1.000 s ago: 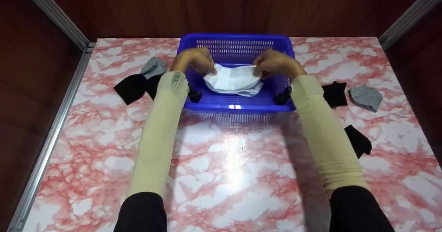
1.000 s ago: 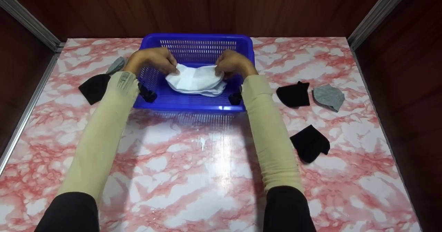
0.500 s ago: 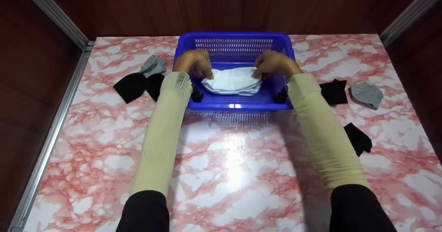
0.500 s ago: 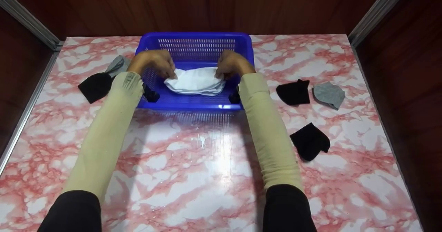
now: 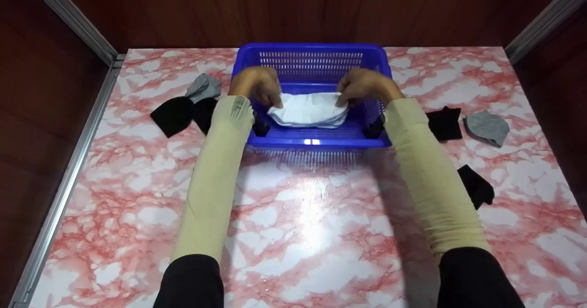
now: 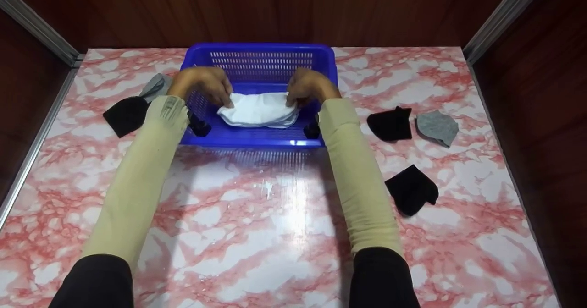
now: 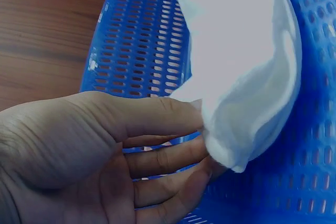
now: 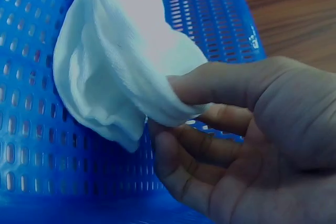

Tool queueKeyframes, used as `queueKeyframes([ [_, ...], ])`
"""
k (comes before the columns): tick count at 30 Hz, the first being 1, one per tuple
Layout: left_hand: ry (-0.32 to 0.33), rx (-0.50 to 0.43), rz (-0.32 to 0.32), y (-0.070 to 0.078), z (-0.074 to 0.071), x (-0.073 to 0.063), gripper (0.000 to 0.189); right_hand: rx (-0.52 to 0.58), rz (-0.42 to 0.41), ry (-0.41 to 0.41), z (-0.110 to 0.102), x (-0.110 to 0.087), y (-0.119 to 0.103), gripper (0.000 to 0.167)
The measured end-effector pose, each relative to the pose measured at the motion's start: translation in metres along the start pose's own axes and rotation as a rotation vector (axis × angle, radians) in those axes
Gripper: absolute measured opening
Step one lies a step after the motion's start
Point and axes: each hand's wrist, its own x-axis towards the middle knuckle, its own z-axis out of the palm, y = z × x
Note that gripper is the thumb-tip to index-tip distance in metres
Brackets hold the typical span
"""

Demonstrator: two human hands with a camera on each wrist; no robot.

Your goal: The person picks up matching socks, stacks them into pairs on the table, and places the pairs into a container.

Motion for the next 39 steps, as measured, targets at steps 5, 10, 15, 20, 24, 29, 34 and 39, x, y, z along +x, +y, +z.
queueKeyframes([
  [5, -0.004, 0.069, -0.063, -0.0023, 0.0005, 0.0040, 0.028, -0.112, 0.005, -0.005, 0.0012, 0.0006, -0.0012, 0.026],
  [10, 0.000, 0.151, -0.098, -0.0025, 0.0019, 0.0073, 0.023, -0.189, 0.008, -0.011, 0.0036, 0.0018, -0.0031, 0.026],
  [15, -0.019, 0.185, -0.105, -0.0014, 0.0023, 0.0098, 0.026, -0.210, 0.036, -0.007, 0.0043, 0.0012, -0.0045, 0.026],
  [20, -0.020, 0.188, -0.107, -0.0001, 0.0024, 0.0093, 0.023, -0.202, 0.055, -0.007, 0.0031, -0.0004, -0.0056, 0.029],
  [24, -0.007, 0.191, -0.114, -0.0002, 0.0036, 0.0090, 0.023, -0.203, 0.035, -0.016, 0.0026, -0.0010, -0.0051, 0.029],
  [29, -0.032, 0.186, -0.117, 0.0001, 0.0047, 0.0086, 0.029, -0.211, 0.000, -0.022, 0.0030, 0.0000, -0.0041, 0.030],
  [34, -0.065, 0.176, -0.133, -0.0004, 0.0047, 0.0082, 0.032, -0.210, 0.002, -0.018, 0.0038, 0.0008, -0.0042, 0.031],
  [39, -0.039, 0.152, -0.105, -0.0012, 0.0037, 0.0056, 0.037, -0.210, -0.018, -0.019, 0.0033, 0.0009, -0.0035, 0.029],
])
